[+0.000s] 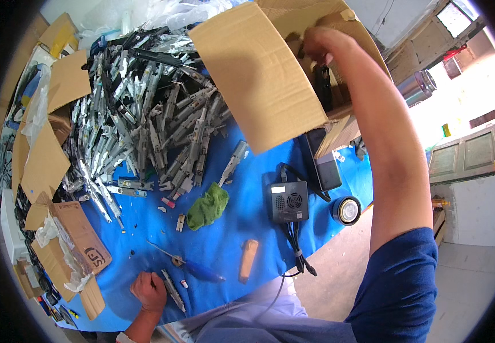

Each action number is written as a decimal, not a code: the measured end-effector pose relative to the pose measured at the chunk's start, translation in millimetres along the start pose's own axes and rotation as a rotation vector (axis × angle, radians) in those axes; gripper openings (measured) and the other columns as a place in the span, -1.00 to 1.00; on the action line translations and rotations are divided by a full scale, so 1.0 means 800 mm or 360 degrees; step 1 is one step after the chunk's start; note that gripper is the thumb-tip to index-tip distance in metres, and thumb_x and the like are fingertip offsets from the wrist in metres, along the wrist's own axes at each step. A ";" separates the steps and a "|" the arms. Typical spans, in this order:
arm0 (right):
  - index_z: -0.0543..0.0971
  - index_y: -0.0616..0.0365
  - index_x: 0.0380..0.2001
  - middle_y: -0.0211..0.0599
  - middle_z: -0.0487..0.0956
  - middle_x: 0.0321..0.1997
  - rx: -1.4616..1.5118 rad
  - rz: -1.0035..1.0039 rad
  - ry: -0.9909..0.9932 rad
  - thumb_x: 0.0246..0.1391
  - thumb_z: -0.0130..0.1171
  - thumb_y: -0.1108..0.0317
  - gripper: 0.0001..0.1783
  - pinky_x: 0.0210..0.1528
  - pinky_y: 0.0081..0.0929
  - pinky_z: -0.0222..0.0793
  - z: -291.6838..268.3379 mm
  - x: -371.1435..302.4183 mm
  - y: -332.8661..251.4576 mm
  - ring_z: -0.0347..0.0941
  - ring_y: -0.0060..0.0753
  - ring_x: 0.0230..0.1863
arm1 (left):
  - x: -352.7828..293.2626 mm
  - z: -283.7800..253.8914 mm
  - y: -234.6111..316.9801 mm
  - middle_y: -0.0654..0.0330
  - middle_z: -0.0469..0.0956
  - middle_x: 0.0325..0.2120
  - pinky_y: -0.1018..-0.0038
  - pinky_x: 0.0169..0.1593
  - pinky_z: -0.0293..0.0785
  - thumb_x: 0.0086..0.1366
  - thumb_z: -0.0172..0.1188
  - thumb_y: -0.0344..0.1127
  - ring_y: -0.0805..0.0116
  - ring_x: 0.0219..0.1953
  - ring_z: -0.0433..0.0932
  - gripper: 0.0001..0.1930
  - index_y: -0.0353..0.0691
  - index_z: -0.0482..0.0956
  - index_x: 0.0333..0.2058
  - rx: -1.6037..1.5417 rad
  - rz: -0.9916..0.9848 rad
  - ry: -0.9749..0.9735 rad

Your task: The person assembles a small electronic device by hand using a screwdriver and tweezers to fit components into a plastic casing.

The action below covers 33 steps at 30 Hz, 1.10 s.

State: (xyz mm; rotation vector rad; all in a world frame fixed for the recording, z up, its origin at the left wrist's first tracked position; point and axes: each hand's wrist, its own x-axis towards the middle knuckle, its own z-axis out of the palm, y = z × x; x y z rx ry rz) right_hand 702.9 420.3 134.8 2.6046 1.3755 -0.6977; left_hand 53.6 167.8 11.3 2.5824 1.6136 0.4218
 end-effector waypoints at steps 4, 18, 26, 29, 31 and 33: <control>0.50 0.23 -0.53 -0.27 0.50 -0.60 -0.0389 0.0103 0.0015 -0.04 0.14 0.40 -0.88 -0.58 -0.41 0.39 -0.024 -0.038 0.009 0.42 -0.39 -0.61 | 0.000 0.002 -0.003 0.06 0.25 -0.71 0.14 -0.61 0.03 0.16 0.04 -0.38 0.00 -0.68 0.26 -0.74 -0.21 0.23 -0.67 0.0013 0.0008 -0.0019; 0.55 0.05 -0.25 -0.16 0.56 -0.37 -0.0210 -0.0029 -0.0612 -0.21 0.27 0.19 -0.62 -0.31 -0.20 0.35 0.026 -0.052 0.013 0.43 -0.22 -0.39 | 0.003 0.000 0.001 0.09 0.25 -0.71 0.17 -0.63 0.05 0.18 0.01 -0.37 0.05 -0.69 0.26 -0.71 -0.21 0.24 -0.70 -0.0048 0.0016 -0.0020; 0.66 0.07 -0.36 -0.12 0.61 -0.21 -0.0152 0.0046 -0.0415 -0.25 0.28 0.26 -0.71 -0.14 -0.23 0.40 0.034 -0.027 0.016 0.53 -0.20 -0.21 | 0.001 -0.001 0.003 0.09 0.26 -0.72 0.18 -0.63 0.09 0.19 0.02 -0.36 0.05 -0.70 0.28 -0.72 -0.21 0.25 -0.69 -0.0043 -0.0021 -0.0002; 0.65 0.11 -0.35 -0.17 0.62 -0.25 -0.0188 0.0014 -0.0195 -0.25 0.30 0.24 -0.69 -0.27 -0.28 0.44 0.013 -0.028 0.022 0.54 -0.23 -0.29 | 0.004 0.000 0.001 0.10 0.27 -0.72 0.18 -0.63 0.10 0.18 0.02 -0.36 0.05 -0.69 0.29 -0.73 -0.21 0.26 -0.68 -0.0064 0.0003 0.0021; 0.59 0.18 -0.32 -0.21 0.61 -0.34 -0.0126 -0.0034 0.0041 -0.15 0.25 0.22 -0.68 -0.52 -0.39 0.47 0.002 -0.035 0.015 0.54 -0.30 -0.48 | 0.001 0.000 0.002 0.10 0.28 -0.72 0.19 -0.63 0.10 0.17 0.03 -0.37 0.04 -0.70 0.29 -0.73 -0.21 0.26 -0.68 -0.0044 0.0019 0.0032; 0.57 0.23 -0.41 -0.21 0.57 -0.50 -0.0146 -0.0154 0.0192 -0.16 0.27 0.23 -0.71 -0.58 -0.44 0.42 -0.006 -0.037 0.007 0.49 -0.34 -0.58 | 0.001 -0.001 0.003 0.09 0.27 -0.72 0.19 -0.63 0.10 0.17 0.03 -0.38 0.04 -0.70 0.28 -0.74 -0.21 0.26 -0.68 -0.0001 0.0023 0.0060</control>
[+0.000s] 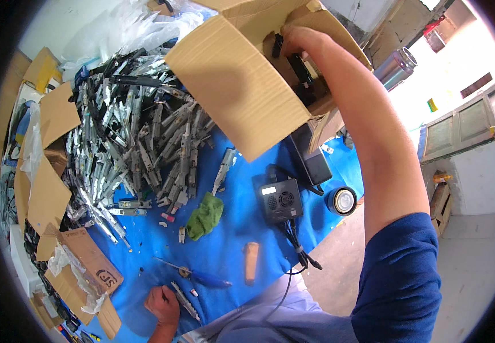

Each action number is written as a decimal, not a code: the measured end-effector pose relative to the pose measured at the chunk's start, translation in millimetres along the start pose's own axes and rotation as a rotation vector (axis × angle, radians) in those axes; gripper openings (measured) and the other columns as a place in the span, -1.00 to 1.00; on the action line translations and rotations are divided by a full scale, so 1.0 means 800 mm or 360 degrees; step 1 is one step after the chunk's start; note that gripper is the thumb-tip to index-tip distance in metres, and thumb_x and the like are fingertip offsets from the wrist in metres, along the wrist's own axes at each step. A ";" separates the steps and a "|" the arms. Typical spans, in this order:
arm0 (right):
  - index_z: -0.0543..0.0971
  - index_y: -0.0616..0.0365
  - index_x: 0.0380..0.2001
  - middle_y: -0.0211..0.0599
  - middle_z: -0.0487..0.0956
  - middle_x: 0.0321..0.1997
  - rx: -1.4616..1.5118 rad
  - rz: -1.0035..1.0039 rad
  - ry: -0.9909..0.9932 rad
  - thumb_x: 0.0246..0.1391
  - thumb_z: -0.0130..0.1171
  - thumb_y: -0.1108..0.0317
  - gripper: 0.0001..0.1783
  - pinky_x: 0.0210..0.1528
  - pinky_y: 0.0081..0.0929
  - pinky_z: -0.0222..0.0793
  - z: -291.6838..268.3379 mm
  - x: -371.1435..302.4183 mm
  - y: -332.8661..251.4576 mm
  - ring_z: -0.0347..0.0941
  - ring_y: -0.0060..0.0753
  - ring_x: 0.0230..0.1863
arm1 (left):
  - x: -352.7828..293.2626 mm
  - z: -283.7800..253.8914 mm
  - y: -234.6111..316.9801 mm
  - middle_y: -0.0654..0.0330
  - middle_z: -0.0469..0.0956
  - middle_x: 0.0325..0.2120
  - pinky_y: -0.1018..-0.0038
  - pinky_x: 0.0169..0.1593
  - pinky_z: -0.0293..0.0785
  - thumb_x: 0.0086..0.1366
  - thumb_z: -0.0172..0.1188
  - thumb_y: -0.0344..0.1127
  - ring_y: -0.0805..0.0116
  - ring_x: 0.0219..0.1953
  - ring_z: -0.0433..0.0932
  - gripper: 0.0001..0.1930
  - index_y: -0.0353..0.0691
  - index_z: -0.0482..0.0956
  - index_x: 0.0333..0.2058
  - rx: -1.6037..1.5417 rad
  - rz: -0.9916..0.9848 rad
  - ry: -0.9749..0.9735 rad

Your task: The person assembles a small electronic device by hand using a screwdriver and tweezers to fit components into a plastic casing.

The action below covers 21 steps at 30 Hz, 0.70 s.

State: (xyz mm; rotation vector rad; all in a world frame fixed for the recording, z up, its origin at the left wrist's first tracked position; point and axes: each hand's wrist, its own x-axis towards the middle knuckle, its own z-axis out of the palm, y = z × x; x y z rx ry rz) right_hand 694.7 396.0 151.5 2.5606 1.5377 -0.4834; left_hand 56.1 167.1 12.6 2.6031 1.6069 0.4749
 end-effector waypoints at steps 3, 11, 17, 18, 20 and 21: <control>0.54 0.26 -0.52 -0.27 0.48 -0.67 0.0174 -0.0077 0.0128 -0.15 0.26 0.25 -0.74 -0.65 -0.39 0.34 -0.018 0.002 -0.005 0.41 -0.42 -0.69 | -0.003 0.001 -0.006 0.09 0.27 -0.72 0.18 -0.64 0.09 0.16 0.05 -0.40 0.03 -0.70 0.27 -0.75 -0.20 0.27 -0.67 -0.0037 -0.0025 -0.0081; 0.54 0.28 -0.21 -0.16 0.59 -0.30 0.1183 -0.0422 0.0687 0.14 0.00 0.28 -0.71 -0.22 -0.32 0.44 -0.090 -0.124 -0.082 0.52 -0.28 -0.26 | 0.002 -0.022 0.006 0.12 0.36 -0.63 0.25 -0.58 0.23 0.12 0.11 -0.39 0.14 -0.62 0.37 -0.90 -0.18 0.40 -0.54 0.0037 0.0130 -0.0204; 0.48 0.23 -0.54 -0.07 0.52 -0.47 0.2138 -0.2319 -0.0496 0.02 0.08 0.40 -0.86 -0.51 -0.47 0.35 0.031 -0.359 -0.156 0.47 -0.27 -0.48 | 0.006 -0.022 0.016 0.09 0.26 -0.68 0.23 -0.58 0.16 0.15 0.10 -0.37 0.11 -0.65 0.30 -0.81 -0.20 0.30 -0.57 -0.0113 0.0216 -0.0010; 0.49 0.26 -0.48 0.00 0.53 -0.36 0.2305 -0.2407 -0.0795 0.02 0.09 0.41 -0.87 -0.48 -0.43 0.36 0.046 -0.388 -0.171 0.48 -0.20 -0.43 | 0.010 -0.022 0.021 0.06 0.19 -0.75 0.19 -0.62 0.07 0.18 0.09 -0.38 0.04 -0.71 0.24 -0.71 -0.21 0.21 -0.66 -0.0252 0.0181 0.0114; 0.51 0.28 -0.40 0.03 0.53 -0.24 0.2561 -0.2568 -0.1221 0.04 0.11 0.35 -0.82 -0.40 -0.34 0.37 0.075 -0.438 -0.198 0.49 -0.11 -0.35 | 0.007 -0.017 0.015 0.07 0.23 -0.75 0.21 -0.62 0.13 0.16 0.10 -0.38 0.04 -0.71 0.28 -0.72 -0.22 0.24 -0.67 -0.0201 0.0199 0.0139; 0.51 0.26 -0.37 -0.01 0.53 -0.23 0.2673 -0.2678 -0.1366 0.06 0.11 0.28 -0.77 -0.36 -0.31 0.37 0.089 -0.457 -0.210 0.48 -0.09 -0.33 | 0.000 -0.010 0.008 0.07 0.25 -0.75 0.21 -0.62 0.15 0.15 0.10 -0.39 0.04 -0.71 0.29 -0.72 -0.22 0.24 -0.68 -0.0145 0.0207 0.0180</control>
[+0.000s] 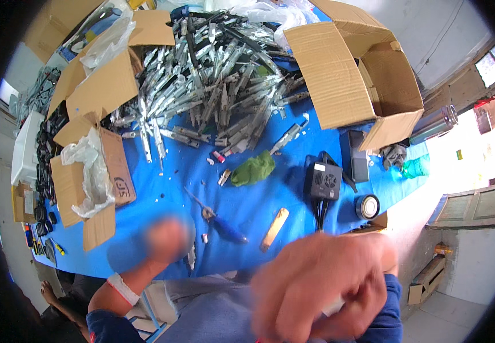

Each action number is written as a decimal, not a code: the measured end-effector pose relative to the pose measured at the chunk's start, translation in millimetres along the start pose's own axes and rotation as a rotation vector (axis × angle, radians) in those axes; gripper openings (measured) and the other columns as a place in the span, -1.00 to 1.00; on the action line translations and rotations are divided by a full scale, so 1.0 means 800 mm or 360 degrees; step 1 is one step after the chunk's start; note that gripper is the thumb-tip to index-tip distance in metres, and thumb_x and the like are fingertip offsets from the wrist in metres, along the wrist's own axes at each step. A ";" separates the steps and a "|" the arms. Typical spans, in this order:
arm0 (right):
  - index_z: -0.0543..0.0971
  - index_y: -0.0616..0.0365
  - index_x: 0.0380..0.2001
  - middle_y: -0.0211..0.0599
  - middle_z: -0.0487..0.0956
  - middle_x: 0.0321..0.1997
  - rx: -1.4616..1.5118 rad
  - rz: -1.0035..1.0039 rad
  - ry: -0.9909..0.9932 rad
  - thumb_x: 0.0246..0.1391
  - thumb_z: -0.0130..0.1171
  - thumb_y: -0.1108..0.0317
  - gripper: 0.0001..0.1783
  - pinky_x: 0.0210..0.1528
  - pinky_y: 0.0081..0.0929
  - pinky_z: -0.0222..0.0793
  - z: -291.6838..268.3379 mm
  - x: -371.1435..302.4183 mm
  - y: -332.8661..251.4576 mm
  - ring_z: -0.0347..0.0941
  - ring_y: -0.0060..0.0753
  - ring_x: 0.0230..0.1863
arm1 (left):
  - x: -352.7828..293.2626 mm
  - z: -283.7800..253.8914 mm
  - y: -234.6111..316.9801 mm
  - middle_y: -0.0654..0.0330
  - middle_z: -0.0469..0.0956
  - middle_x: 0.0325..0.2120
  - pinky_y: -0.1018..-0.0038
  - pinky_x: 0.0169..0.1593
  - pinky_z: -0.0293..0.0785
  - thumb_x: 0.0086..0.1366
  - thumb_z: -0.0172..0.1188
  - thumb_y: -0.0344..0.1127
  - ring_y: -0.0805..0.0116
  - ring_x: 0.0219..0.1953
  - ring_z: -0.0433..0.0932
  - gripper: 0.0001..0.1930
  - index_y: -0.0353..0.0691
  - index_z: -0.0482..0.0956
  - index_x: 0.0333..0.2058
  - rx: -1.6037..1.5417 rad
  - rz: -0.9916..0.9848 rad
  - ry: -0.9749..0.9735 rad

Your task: The person assembles a small electronic device by hand using a screwdriver and tweezers to fit components into a plastic casing.

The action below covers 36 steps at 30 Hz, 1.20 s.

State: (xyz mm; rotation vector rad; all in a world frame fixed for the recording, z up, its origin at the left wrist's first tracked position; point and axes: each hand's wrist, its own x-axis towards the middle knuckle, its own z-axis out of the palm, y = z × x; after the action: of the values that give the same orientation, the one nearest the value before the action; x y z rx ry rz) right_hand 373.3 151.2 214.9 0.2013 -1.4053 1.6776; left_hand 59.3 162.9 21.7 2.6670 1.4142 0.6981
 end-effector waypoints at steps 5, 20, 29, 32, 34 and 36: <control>0.53 0.25 -0.34 -0.12 0.51 -0.37 -0.0141 -0.0266 0.0100 0.11 0.10 0.24 -0.75 -0.37 -0.29 0.37 0.090 0.018 0.027 0.44 -0.06 -0.39 | 0.005 0.007 -0.001 0.09 0.31 -0.74 0.23 -0.61 0.22 0.11 0.13 -0.40 0.05 -0.70 0.33 -0.73 -0.21 0.27 -0.69 -0.0084 -0.0034 0.0140; 0.47 0.31 -0.40 0.00 0.48 -0.35 -0.0426 -0.0048 -0.0537 0.07 0.09 0.36 -0.81 -0.42 -0.34 0.32 0.135 0.072 0.080 0.41 -0.05 -0.43 | -0.009 -0.005 -0.001 0.12 0.40 -0.73 0.23 -0.59 0.27 0.14 0.15 -0.32 0.07 -0.67 0.41 -0.74 -0.21 0.33 -0.67 -0.0374 -0.0174 0.0088; 0.46 0.26 -0.60 -0.26 0.35 -0.64 -0.0244 -0.0250 -0.0229 0.04 0.20 0.06 -0.56 -0.58 -0.34 0.17 0.176 0.106 0.134 0.33 -0.21 -0.59 | -0.007 -0.006 -0.005 0.11 0.34 -0.78 0.29 -0.65 0.20 0.16 0.15 -0.32 0.12 -0.74 0.36 -0.69 -0.22 0.30 -0.70 -0.0555 -0.0096 0.0216; 0.47 0.26 -0.60 -0.26 0.37 -0.63 -0.0044 -0.0241 -0.0364 0.07 0.17 0.05 -0.56 -0.57 -0.35 0.17 0.175 0.116 0.153 0.33 -0.22 -0.59 | -0.012 0.000 -0.008 0.10 0.32 -0.79 0.30 -0.65 0.18 0.16 0.15 -0.34 0.14 -0.75 0.33 -0.68 -0.22 0.28 -0.71 -0.0596 -0.0192 0.0218; 0.48 0.25 -0.59 -0.26 0.37 -0.63 0.0153 -0.0125 -0.0327 0.09 0.16 0.06 -0.57 -0.55 -0.36 0.18 0.182 0.118 0.153 0.33 -0.22 -0.58 | -0.014 0.001 -0.011 0.10 0.29 -0.79 0.29 -0.65 0.16 0.16 0.15 -0.35 0.14 -0.76 0.31 -0.68 -0.23 0.27 -0.71 -0.0603 -0.0195 0.0253; 0.49 0.23 -0.59 -0.26 0.38 -0.63 0.0248 -0.0038 -0.0324 0.11 0.13 0.07 -0.58 -0.52 -0.37 0.19 0.182 0.120 0.153 0.34 -0.22 -0.57 | -0.014 0.002 -0.011 0.09 0.28 -0.79 0.29 -0.65 0.15 0.17 0.15 -0.35 0.14 -0.76 0.30 -0.67 -0.23 0.26 -0.71 -0.0620 -0.0207 0.0269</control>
State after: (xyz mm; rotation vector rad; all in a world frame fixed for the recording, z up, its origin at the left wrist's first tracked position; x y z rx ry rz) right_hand 172.1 85.8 238.3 0.4866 -1.4127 1.7876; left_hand 47.9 159.3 13.9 2.2438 1.3083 1.0792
